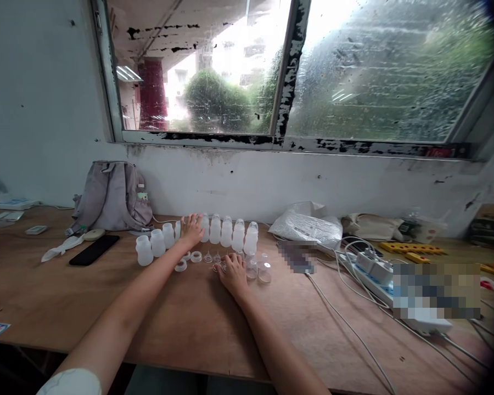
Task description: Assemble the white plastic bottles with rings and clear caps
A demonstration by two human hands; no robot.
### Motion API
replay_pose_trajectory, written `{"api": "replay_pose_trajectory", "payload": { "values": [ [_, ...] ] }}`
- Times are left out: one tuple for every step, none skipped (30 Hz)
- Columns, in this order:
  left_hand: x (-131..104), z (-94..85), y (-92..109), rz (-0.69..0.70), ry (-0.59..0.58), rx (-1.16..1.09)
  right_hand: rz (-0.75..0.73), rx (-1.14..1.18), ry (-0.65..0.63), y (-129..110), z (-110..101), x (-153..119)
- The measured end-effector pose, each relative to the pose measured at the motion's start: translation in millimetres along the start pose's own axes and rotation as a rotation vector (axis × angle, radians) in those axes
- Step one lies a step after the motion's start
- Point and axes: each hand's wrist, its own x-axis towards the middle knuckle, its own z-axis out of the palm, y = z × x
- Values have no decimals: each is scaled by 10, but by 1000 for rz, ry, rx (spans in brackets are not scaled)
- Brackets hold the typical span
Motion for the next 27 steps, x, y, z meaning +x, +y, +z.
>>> {"api": "replay_pose_trajectory", "payload": {
  "values": [
    [86,18,11,-11,1,-2,0,2,5,-2,-5,-2],
    [154,40,21,-26,2,-3,0,4,8,-3,-11,-4],
    [205,64,31,-42,3,-5,0,6,9,-3,-17,-7],
    [238,88,41,-59,6,-7,0,8,12,-3,-23,-9],
    [255,108,52,-75,10,-11,-1,12,18,-2,-28,-11],
    [258,123,63,-87,14,-17,-2,16,22,-1,-33,-13],
    [250,132,75,-93,18,-24,-1,19,26,0,-37,-13],
    [233,133,87,-93,21,-33,0,22,27,1,-41,-13],
    [208,126,98,-88,23,-42,0,24,26,0,-44,-12],
    [178,112,109,-78,25,-52,1,26,23,0,-46,-11],
    [144,92,119,-67,28,-62,2,27,21,-2,-49,-9],
    [107,66,128,-58,35,-70,4,30,20,-4,-51,-7],
    [67,34,135,-52,45,-77,6,33,23,-7,-54,-5],
    [22,0,140,-49,55,-80,9,37,29,-10,-56,-3],
    [-27,-37,143,-52,74,-87,12,43,37,-14,-59,-2],
    [-82,-75,146,-57,105,-104,15,52,48,-19,-62,0],
    [-145,-112,149,-63,150,-134,15,64,59,-25,-65,1],
    [-217,-147,154,-69,205,-176,16,78,73,-30,-69,3],
    [-298,-179,163,-77,265,-229,17,93,86,-35,-72,5],
    [-387,-204,175,-87,322,-288,17,108,98,-40,-75,7],
    [-483,-223,193,-103,365,-345,19,121,106,-42,-78,10],
    [-582,-233,216,-123,389,-397,22,133,112,-43,-79,13],
    [-681,-235,245,-145,401,-448,27,144,116,-41,-80,17],
    [-775,-229,278,-161,402,-495,33,153,120,-38,-80,22],
    [-860,-216,313,-164,396,-536,39,162,127,-32,-79,27],
    [-934,-198,350,-156,386,-568,45,172,138,-26,-80,32],
    [-994,-179,385,-143,372,-596,48,186,150,-20,-82,37]
  ]
}}
